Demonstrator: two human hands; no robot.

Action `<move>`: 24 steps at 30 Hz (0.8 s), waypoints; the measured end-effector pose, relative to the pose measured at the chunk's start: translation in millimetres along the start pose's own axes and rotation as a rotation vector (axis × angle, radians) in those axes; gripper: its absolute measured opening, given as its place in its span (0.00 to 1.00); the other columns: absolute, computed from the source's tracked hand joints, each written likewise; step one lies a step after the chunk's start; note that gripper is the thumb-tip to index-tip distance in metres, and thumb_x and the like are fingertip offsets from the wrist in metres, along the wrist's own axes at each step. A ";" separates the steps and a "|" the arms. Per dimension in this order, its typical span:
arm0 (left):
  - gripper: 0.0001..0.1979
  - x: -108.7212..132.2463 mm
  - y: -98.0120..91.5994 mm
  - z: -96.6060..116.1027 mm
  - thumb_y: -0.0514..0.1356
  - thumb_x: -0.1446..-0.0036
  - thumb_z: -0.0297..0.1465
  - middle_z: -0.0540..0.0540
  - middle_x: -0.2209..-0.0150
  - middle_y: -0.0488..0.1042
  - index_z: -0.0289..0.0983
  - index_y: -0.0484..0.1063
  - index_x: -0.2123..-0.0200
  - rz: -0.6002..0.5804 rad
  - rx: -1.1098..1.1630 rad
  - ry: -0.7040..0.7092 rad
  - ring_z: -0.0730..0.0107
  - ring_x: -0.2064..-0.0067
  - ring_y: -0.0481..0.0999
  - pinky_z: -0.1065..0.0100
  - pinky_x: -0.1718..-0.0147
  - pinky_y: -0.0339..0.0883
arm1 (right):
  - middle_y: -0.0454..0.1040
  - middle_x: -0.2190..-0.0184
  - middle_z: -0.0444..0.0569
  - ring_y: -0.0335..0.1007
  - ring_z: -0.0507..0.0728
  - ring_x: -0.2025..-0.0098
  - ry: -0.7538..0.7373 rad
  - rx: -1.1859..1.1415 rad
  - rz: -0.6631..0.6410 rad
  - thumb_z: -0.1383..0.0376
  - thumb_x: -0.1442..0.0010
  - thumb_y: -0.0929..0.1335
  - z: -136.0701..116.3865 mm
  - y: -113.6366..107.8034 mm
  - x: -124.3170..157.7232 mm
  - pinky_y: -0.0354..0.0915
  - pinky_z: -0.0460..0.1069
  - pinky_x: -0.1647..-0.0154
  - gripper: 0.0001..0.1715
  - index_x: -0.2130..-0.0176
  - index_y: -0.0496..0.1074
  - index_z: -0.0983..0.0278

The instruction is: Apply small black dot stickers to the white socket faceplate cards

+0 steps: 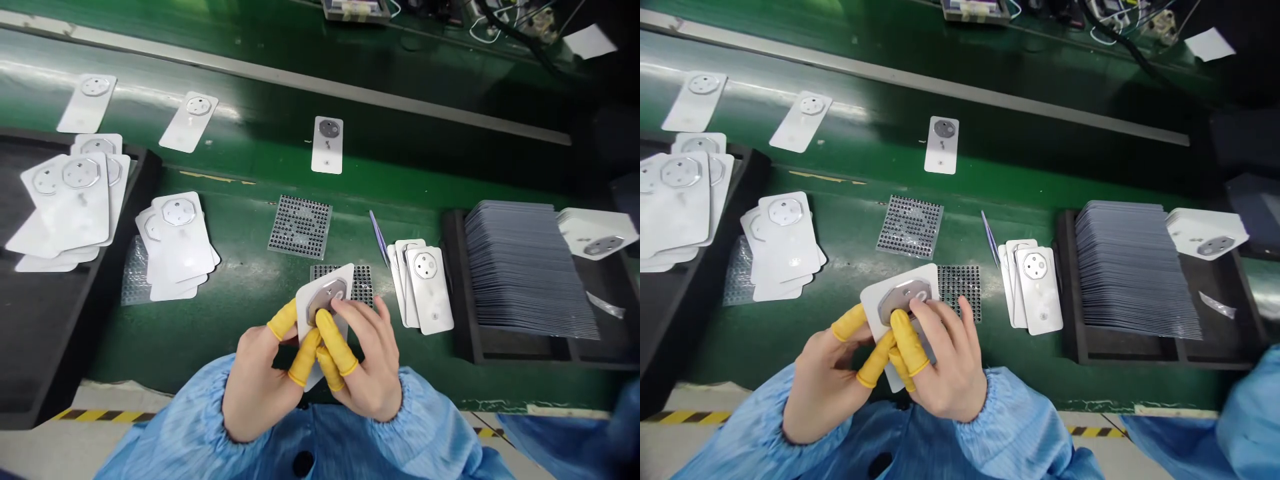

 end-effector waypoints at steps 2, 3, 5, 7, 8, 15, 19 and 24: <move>0.20 0.2 0.3 1.9 0.59 0.52 0.22 0.49 0.69 0.82 0.39 0.75 0.53 -0.009 -0.014 0.008 0.65 0.72 0.81 0.72 0.73 0.74 | 0.70 0.49 0.58 0.67 0.66 0.46 0.012 -0.017 -0.012 0.65 0.40 0.62 -1.8 1.3 2.7 0.61 0.67 0.44 0.19 0.49 0.69 0.59; 0.21 -0.1 0.7 3.1 0.59 0.52 0.22 0.49 0.68 0.82 0.39 0.75 0.53 -0.020 -0.019 0.017 0.66 0.73 0.81 0.73 0.74 0.74 | 0.70 0.48 0.59 0.66 0.66 0.46 0.019 -0.022 -0.008 0.66 0.39 0.61 -2.1 1.5 3.1 0.61 0.67 0.45 0.19 0.49 0.68 0.59; 0.21 -1.3 1.0 5.7 0.58 0.52 0.21 0.49 0.67 0.82 0.39 0.74 0.53 -0.026 -0.054 0.048 0.68 0.73 0.81 0.74 0.74 0.73 | 0.69 0.47 0.59 0.66 0.66 0.45 0.026 -0.027 -0.004 0.66 0.39 0.61 -2.5 0.8 2.8 0.62 0.66 0.45 0.21 0.46 0.66 0.60; 0.19 -2.8 0.9 8.3 0.57 0.53 0.21 0.49 0.67 0.82 0.39 0.75 0.57 -0.016 -0.117 0.094 0.68 0.75 0.80 0.74 0.76 0.72 | 0.68 0.46 0.60 0.66 0.66 0.44 0.034 -0.029 -0.014 0.67 0.39 0.61 -3.2 -0.3 2.0 0.62 0.67 0.45 0.22 0.45 0.65 0.61; 0.18 -3.3 0.8 9.4 0.56 0.53 0.21 0.48 0.68 0.82 0.38 0.75 0.58 -0.009 -0.152 0.117 0.69 0.76 0.79 0.74 0.76 0.72 | 0.68 0.46 0.61 0.65 0.66 0.44 0.037 -0.026 -0.028 0.67 0.39 0.61 -3.9 -0.5 1.9 0.61 0.67 0.44 0.23 0.45 0.64 0.62; 0.12 -3.4 3.1 7.1 0.55 0.58 0.21 0.51 0.81 0.76 0.38 0.75 0.71 0.009 -0.218 0.092 0.69 0.83 0.74 0.73 0.84 0.65 | 0.53 0.37 0.66 0.51 0.69 0.36 0.022 -0.114 -0.137 0.73 0.42 0.60 -6.3 11.3 6.3 0.63 0.67 0.44 0.32 0.38 0.54 0.70; 0.16 -1.9 6.9 -1.8 0.57 0.56 0.18 0.53 0.76 0.79 0.39 0.77 0.66 -0.086 0.025 -0.050 0.71 0.79 0.76 0.75 0.79 0.69 | 0.51 0.37 0.65 0.49 0.70 0.35 0.061 -0.230 -0.175 0.70 0.39 0.60 1.4 12.4 6.6 0.60 0.68 0.42 0.30 0.38 0.55 0.70; 0.16 2.2 9.0 -6.3 0.62 0.48 0.23 0.49 0.72 0.80 0.39 0.74 0.55 -0.183 0.443 -0.266 0.65 0.72 0.80 0.72 0.74 0.74 | 0.57 0.39 0.58 0.56 0.67 0.38 0.126 -0.404 -0.054 0.70 0.38 0.60 7.5 -5.4 3.7 0.60 0.68 0.41 0.26 0.41 0.63 0.63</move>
Point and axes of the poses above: each hand's wrist, its own x-axis away from the middle knuckle, its own y-axis out of the palm, z = x × y, the point moved 3 cm from there along -x, towards the middle knuckle
